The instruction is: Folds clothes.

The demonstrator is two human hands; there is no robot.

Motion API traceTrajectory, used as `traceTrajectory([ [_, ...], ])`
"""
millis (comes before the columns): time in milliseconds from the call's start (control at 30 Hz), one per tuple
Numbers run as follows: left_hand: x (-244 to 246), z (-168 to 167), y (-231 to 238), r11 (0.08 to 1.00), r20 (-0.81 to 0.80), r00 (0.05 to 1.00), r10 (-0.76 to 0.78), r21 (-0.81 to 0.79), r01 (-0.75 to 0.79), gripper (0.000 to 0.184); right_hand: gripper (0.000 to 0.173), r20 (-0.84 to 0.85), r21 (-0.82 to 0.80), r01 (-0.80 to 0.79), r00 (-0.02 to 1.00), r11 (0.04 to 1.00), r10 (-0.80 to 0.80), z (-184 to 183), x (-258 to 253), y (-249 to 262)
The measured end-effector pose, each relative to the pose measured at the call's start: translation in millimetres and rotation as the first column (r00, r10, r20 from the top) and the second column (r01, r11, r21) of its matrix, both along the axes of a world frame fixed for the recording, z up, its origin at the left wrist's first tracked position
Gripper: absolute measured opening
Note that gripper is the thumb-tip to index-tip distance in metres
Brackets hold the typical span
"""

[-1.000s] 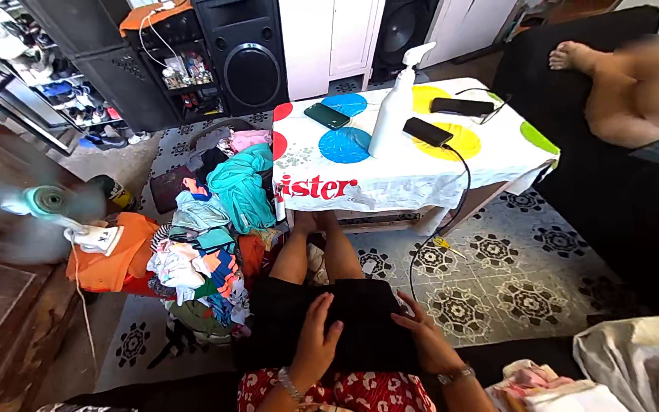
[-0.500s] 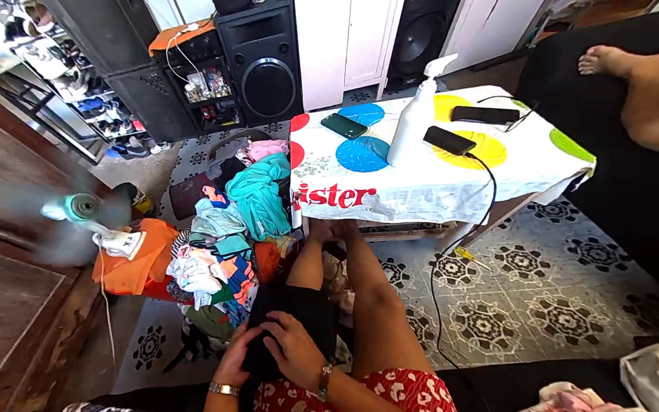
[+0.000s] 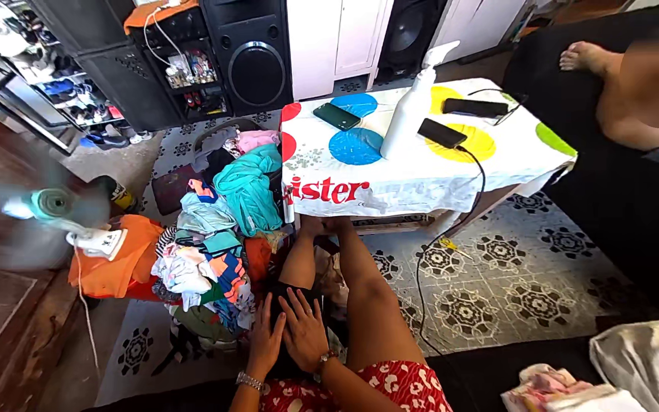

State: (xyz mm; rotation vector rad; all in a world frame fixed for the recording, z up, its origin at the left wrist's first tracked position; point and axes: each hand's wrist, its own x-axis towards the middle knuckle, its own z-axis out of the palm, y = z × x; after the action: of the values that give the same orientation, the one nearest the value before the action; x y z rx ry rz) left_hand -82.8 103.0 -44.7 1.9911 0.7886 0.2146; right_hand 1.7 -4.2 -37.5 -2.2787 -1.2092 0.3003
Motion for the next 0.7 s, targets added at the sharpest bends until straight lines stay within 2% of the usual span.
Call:
traceTrajectory([
  [67, 1.1, -8.9, 2.8, 0.995, 0.002, 1.000, 0.022, -0.098, -0.022, 0.069, 0.059, -0.141, 0.000, 0.117, 0.983, 0.993, -0.116, -2.9, 3.0, -4.8],
  [133, -1.8, -6.3, 2.2, 0.989, -0.006, 0.999, 0.040, -0.140, -0.040, 0.069, 0.069, -0.400, -0.057, 0.269, 0.876, 0.961, -0.269, -3.8, 8.7, -13.8],
  [167, -2.9, -4.2, 2.0, 0.987, 0.004, 0.999, 0.049, -0.155, -0.048, 0.068, 0.076, -0.557, -0.080, 0.357, 0.759, 0.931, -0.338, -5.6, 12.9, -19.2],
  [233, -6.8, -1.0, 1.4, 0.980, 0.018, 0.997, 0.072, -0.185, -0.068, 0.065, 0.090, -0.824, -0.158, 0.526, 0.397, 0.836, -0.405, -7.4, 15.7, -31.1],
  [267, -7.2, -0.5, 1.1, 0.979, 0.025, 0.997, 0.077, -0.189, -0.071, 0.064, 0.086, -0.884, -0.205, 0.575, 0.239, 0.792, -0.402, -5.4, 16.5, -34.3],
  [300, -6.2, -1.0, 1.3, 0.981, 0.030, 0.997, 0.073, -0.182, -0.067, 0.064, 0.081, -0.908, -0.237, 0.572, 0.157, 0.785, -0.388, -2.6, 18.8, -35.9],
  [333, -4.9, -1.1, 0.8, 0.983, 0.031, 0.997, 0.071, -0.172, -0.064, 0.064, 0.077, -0.916, -0.229, 0.557, 0.154, 0.798, -0.370, -1.4, 22.7, -36.4],
  [400, -3.3, 0.8, 0.1, 0.985, 0.021, 0.997, 0.078, -0.154, -0.074, 0.062, 0.061, -0.891, -0.141, 0.535, 0.298, 0.833, -0.343, 4.0, 31.5, -32.9],
  [467, -3.9, 5.0, 1.9, 0.989, 0.011, 0.998, 0.069, -0.133, -0.067, 0.060, 0.057, -0.880, -0.045, 0.484, 0.395, 0.874, -0.264, 26.5, 39.7, -29.0],
  [600, -6.3, 19.9, 10.2, 0.981, 0.100, 0.994, 0.039, -0.191, -0.020, 0.057, 0.059, -0.912, 0.207, 0.390, 0.409, 0.897, 0.033, 81.0, 47.2, -23.3],
  [700, -11.0, 30.8, 10.3, 0.973, 0.166, 0.983, 0.083, -0.226, -0.044, 0.059, 0.055, -0.883, 0.383, 0.404, 0.423, 0.831, 0.202, 126.8, 63.3, -37.6],
])
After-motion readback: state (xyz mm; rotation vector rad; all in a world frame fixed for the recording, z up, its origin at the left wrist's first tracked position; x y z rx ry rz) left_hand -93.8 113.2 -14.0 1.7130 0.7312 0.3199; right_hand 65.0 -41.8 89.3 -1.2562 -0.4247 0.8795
